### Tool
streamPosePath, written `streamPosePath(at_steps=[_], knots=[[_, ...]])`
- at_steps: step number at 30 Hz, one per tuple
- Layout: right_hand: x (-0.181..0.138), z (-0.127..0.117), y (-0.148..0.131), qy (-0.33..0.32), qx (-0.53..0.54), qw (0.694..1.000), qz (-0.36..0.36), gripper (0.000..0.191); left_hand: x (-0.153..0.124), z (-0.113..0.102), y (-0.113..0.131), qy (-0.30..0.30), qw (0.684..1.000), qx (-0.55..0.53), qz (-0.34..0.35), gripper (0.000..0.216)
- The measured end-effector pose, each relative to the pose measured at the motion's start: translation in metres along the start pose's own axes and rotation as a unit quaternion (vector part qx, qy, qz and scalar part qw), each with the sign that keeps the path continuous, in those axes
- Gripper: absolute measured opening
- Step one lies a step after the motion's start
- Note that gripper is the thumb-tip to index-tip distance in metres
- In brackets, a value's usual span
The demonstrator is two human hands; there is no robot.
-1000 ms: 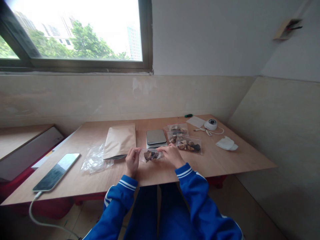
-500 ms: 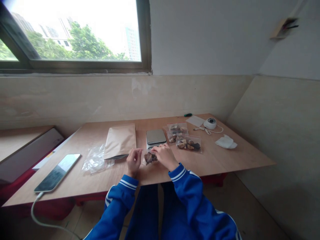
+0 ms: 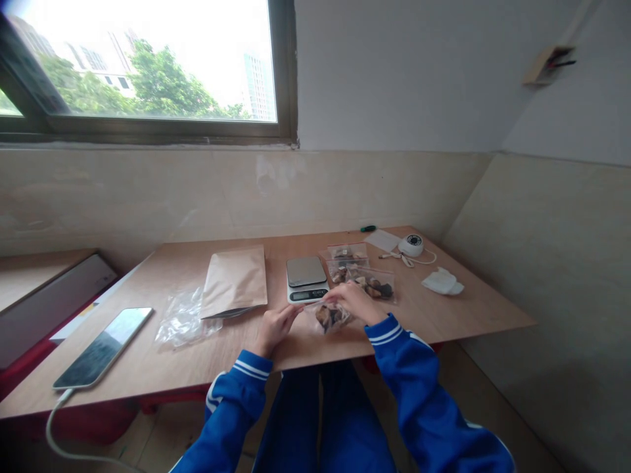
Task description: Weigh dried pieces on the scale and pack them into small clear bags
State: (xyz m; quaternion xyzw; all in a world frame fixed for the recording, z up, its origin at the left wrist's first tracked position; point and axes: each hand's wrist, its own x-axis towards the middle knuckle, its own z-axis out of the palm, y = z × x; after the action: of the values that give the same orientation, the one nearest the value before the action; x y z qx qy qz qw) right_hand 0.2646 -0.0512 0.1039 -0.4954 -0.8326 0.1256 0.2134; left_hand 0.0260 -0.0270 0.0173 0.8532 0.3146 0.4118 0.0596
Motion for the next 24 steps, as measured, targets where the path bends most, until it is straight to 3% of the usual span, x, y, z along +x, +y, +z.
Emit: streamPosePath(at_steps=[3, 8, 10, 13, 17, 19, 24], knots=[[-0.003, -0.012, 0.022, -0.009, -0.067, 0.998, 0.018, 0.034, 0.001, 0.000, 0.000, 0.009, 0.999, -0.022, -0.036, 0.019], [-0.015, -0.028, 0.056, 0.048, -0.232, 0.961, 0.142, 0.034, 0.001, -0.010, 0.000, 0.073, 0.978, -0.063, -0.187, 0.026], [-0.024, -0.023, 0.058, 0.104, -0.296, 0.931, 0.185, 0.040, 0.002, -0.013, 0.001, 0.070, 0.975, -0.056, -0.205, 0.028], [-0.041, 0.006, 0.048, 0.165, -0.323, 0.899, 0.246, 0.043, 0.003, -0.013, 0.002, 0.066, 0.975, -0.046, -0.209, 0.028], [-0.059, 0.058, 0.045, 0.125, -0.282, 0.910, 0.275, 0.052, 0.002, -0.011, -0.001, 0.098, 0.964, -0.034, -0.246, 0.029], [-0.057, 0.069, 0.057, 0.102, -0.263, 0.919, 0.274, 0.055, 0.002, -0.011, -0.002, 0.129, 0.954, -0.025, -0.269, 0.028], [-0.026, 0.046, 0.098, 0.049, -0.204, 0.935, 0.285, 0.052, 0.004, -0.016, -0.002, 0.186, 0.928, 0.038, -0.320, 0.024]])
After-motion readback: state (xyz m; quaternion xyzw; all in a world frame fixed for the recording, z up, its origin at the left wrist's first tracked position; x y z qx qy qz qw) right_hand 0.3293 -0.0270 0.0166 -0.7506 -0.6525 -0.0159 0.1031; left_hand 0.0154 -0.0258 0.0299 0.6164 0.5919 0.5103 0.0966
